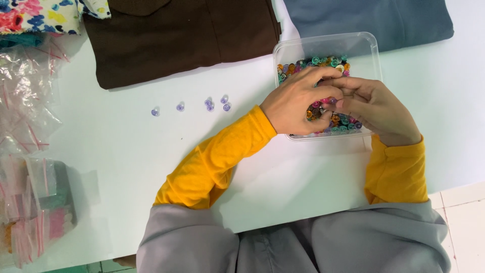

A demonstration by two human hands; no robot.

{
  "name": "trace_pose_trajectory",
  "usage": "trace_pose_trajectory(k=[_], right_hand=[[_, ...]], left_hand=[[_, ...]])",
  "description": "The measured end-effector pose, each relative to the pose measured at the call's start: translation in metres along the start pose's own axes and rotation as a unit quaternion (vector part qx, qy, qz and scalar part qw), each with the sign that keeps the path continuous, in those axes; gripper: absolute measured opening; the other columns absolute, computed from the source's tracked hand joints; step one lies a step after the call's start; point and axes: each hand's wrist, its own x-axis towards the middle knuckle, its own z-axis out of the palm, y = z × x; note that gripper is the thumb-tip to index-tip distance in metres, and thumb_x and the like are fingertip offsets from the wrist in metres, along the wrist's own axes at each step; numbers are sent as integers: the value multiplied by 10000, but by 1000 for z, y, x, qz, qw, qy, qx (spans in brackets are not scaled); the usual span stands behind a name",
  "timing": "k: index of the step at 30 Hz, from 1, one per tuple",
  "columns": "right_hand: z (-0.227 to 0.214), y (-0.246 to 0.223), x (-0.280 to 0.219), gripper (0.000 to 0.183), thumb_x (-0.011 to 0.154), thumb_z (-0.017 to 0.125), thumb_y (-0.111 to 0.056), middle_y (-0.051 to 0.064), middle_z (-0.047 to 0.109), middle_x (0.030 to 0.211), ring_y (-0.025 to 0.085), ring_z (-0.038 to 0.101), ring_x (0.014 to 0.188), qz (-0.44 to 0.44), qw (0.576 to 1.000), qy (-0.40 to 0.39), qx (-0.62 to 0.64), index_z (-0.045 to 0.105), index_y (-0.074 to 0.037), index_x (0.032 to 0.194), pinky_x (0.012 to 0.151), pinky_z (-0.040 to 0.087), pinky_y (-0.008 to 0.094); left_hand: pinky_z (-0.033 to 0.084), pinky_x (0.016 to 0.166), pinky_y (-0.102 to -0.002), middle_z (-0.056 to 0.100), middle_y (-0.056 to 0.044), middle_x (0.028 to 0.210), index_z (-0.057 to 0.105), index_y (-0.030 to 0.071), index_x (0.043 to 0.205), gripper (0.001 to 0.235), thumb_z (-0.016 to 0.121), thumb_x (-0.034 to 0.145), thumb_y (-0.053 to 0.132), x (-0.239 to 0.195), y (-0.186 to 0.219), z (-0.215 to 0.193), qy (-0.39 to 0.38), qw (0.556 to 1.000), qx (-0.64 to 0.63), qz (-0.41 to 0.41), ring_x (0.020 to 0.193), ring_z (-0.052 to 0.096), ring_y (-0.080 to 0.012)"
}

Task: Sorting and placing small colorful beads into plastic resealable bags

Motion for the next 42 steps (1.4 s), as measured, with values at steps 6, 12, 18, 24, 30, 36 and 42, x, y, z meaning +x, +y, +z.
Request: trace_pose_trajectory(k=[6,12,18,24,30,36,42], right_hand=[[-5,7,4,355,1035,381,32,75,602,1066,138,634,1071,36,998,30,32,617,31,1300,1080,539,272],[1,0,3,327,1053,485,-77,143,677,1213,177,659,1135,28,998,46,32,612,49,1327,1064,541,253],[6,9,6,265,1076,516,-111,118,679,1082,153,663,1028,-60,993,85,-58,627,29,1272,1035,592,290],[7,16,8,194,1067,572,-103,132,606,1398,186,692,1002,-149,974,103,-139,669,-46,1225,854,594,266],[6,34,13,127,1036,786,-25,67,654,982,118,559,743,-233,912,212,-262,755,-58,1155,747,486,234],[12,38,11,210,1053,857,132,220,678,1042,267,563,742,-476,701,353,-397,668,72,1121,697,520,389],[58,68,-1,288,892,919,38,197,697,837,302,678,728,-593,653,293,-369,640,52,957,617,587,386]], left_hand=[[504,1038,-477,534,-107,1260,612,158,1078,137,670,955,145,1,-4,0,29,999,17,-4,1140,628,-338],[518,1043,-459,550,-87,1252,588,153,1059,108,655,974,149,0,-1,-1,32,999,1,-32,1137,643,-314],[539,944,-392,591,-104,1130,548,92,1062,110,577,1037,196,3,5,-2,92,994,-25,-47,1023,655,-266],[538,868,-323,640,-43,946,509,115,1137,132,571,1029,158,1,4,2,141,985,-34,-90,857,650,-190],[522,761,-274,615,-27,966,506,136,1217,189,550,1033,134,-4,4,4,167,978,-50,-113,890,628,-148],[548,779,-277,620,-17,920,588,122,1176,167,607,1019,176,-20,11,2,230,966,-46,-109,820,598,-141],[572,789,-378,728,-85,980,640,34,1042,134,736,971,95,-86,17,-44,158,985,50,38,849,702,-253]])
